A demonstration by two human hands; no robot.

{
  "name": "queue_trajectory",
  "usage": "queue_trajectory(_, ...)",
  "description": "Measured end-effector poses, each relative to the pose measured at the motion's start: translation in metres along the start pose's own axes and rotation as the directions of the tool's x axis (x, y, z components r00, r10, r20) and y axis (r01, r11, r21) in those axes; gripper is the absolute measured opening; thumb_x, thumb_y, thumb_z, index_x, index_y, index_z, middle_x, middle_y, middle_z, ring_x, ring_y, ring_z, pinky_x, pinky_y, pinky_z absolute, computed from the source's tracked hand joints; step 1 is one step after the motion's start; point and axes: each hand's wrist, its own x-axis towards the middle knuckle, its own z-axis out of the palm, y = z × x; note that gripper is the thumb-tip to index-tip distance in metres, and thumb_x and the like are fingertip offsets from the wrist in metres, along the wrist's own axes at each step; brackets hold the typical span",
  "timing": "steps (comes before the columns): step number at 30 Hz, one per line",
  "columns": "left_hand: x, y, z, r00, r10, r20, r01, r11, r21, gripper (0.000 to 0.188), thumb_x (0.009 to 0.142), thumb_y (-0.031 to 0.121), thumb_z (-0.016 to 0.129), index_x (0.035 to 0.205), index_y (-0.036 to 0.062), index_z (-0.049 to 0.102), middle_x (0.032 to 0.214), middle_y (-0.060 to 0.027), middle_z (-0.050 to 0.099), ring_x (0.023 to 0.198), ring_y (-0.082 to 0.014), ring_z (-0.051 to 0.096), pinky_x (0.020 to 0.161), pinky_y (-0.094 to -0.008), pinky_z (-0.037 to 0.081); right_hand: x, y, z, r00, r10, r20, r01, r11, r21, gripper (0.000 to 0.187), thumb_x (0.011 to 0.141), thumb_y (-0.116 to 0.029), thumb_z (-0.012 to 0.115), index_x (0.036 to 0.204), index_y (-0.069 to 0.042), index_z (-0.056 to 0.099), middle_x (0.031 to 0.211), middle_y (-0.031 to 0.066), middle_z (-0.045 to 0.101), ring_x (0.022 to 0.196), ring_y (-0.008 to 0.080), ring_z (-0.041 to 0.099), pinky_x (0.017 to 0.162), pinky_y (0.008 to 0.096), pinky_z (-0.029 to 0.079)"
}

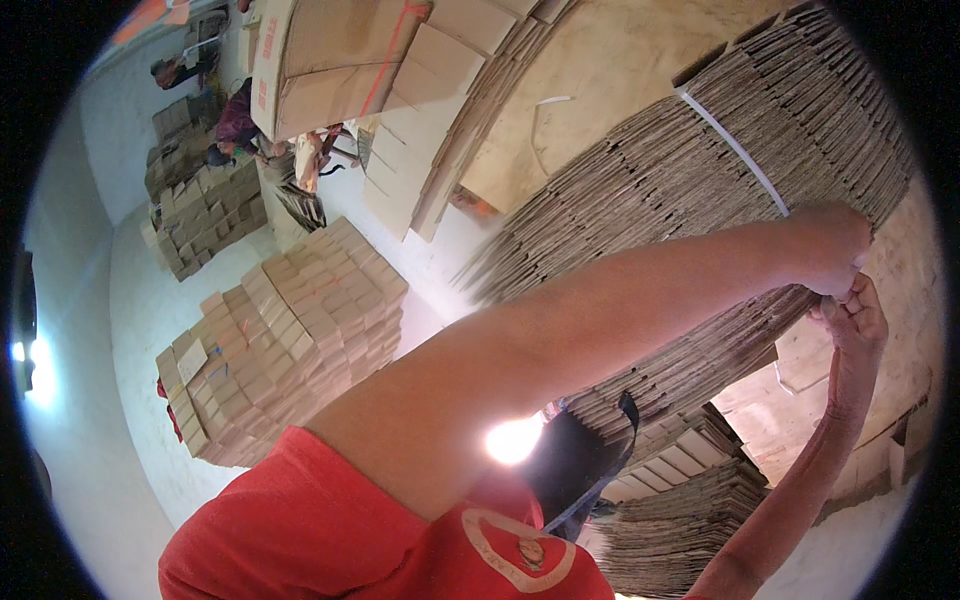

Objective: The person sits on the floor and uses a utility knife to cut and separate flat cardboard pieces. They then stack the pieces, align them, and tie the stack together with a plastic tie.

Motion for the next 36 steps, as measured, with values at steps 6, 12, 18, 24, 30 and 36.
queue_trajectory(6, 0.004, -0.011, 0.010, 0.998, 0.037, -0.040, -0.040, 0.997, -0.066, 0.018, 0.064, 0.017, 0.072, 0.074, 0.0022, 0.071, 0.077, -0.0199, 0.067, 0.075, -0.0356, 0.067, 0.069, -0.0435, 0.054, -0.002, 0.017, 0.014, 0.970, -0.018, -0.241, 0.046, 0.993, 0.108, 0.031, 0.087, 0.000, 0.058, 0.117, 0.005, 0.059, 0.102, 0.0072, 0.065, 0.087, 0.0117, 0.062, 0.080, 0.0263, 0.052)
queue_trajectory(12, -0.018, -0.004, -0.030, 0.992, 0.080, 0.093, -0.061, 0.980, -0.190, 0.027, 0.076, 0.026, 0.077, 0.068, 0.0020, 0.068, 0.057, -0.0082, 0.061, 0.047, -0.0122, 0.056, 0.044, -0.0290, 0.044, -0.006, -0.003, 0.036, 0.878, -0.242, -0.413, 0.057, 0.909, -0.413, 0.030, 0.077, 0.003, 0.056, 0.102, -0.004, 0.071, 0.078, 0.0018, 0.068, 0.061, 0.0068, 0.057, 0.054, 0.0231, 0.047)
queue_trajectory(18, -0.023, 0.006, -0.042, 0.977, -0.020, 0.211, 0.092, 0.937, -0.336, 0.014, 0.083, 0.012, 0.069, 0.079, -0.0011, 0.067, 0.057, -0.0037, 0.057, 0.043, -0.0074, 0.050, 0.040, -0.0231, 0.039, -0.015, -0.016, 0.057, 0.857, -0.042, -0.514, -0.012, 0.995, -0.102, 0.013, 0.079, 0.000, 0.062, 0.090, 0.001, 0.069, 0.061, 0.0074, 0.060, 0.055, 0.0117, 0.059, 0.054, 0.0306, 0.049)
queue_trajectory(24, -0.027, 0.011, -0.043, 0.985, 0.044, 0.168, -0.010, 0.980, -0.198, 0.005, 0.081, 0.007, 0.066, 0.081, 0.0015, 0.067, 0.057, -0.0022, 0.056, 0.044, -0.0069, 0.048, 0.040, -0.0225, 0.037, -0.016, -0.006, 0.050, 0.841, -0.384, -0.381, -0.003, 0.701, -0.713, 0.009, 0.080, -0.006, 0.058, 0.077, 0.001, 0.064, 0.069, 0.0142, 0.066, 0.061, 0.0272, 0.064, 0.058, 0.0418, 0.049)
queue_trajectory(30, -0.030, -0.002, -0.047, 0.956, 0.293, -0.017, -0.284, 0.939, 0.195, 0.002, 0.077, 0.003, 0.065, 0.076, 0.0017, 0.065, 0.057, -0.0054, 0.057, 0.049, -0.0085, 0.050, 0.048, -0.0253, 0.042, -0.025, 0.036, 0.020, 0.895, -0.353, -0.272, -0.065, 0.500, -0.863, 0.009, 0.081, -0.004, 0.058, 0.085, 0.000, 0.065, 0.063, 0.0108, 0.059, 0.055, 0.0198, 0.057, 0.054, 0.0304, 0.048)
queue_trajectory(36, -0.027, 0.000, -0.051, 0.959, 0.269, 0.087, -0.282, 0.937, 0.206, 0.003, 0.077, 0.003, 0.064, 0.077, 0.0007, 0.066, 0.059, -0.0081, 0.060, 0.053, -0.0090, 0.053, 0.053, -0.0258, 0.045, -0.031, 0.018, 0.036, 0.835, -0.409, -0.368, 0.252, 0.878, -0.406, 0.021, 0.082, -0.017, 0.071, 0.087, 0.002, 0.063, 0.073, 0.0083, 0.060, 0.064, 0.0141, 0.057, 0.058, 0.0270, 0.047)
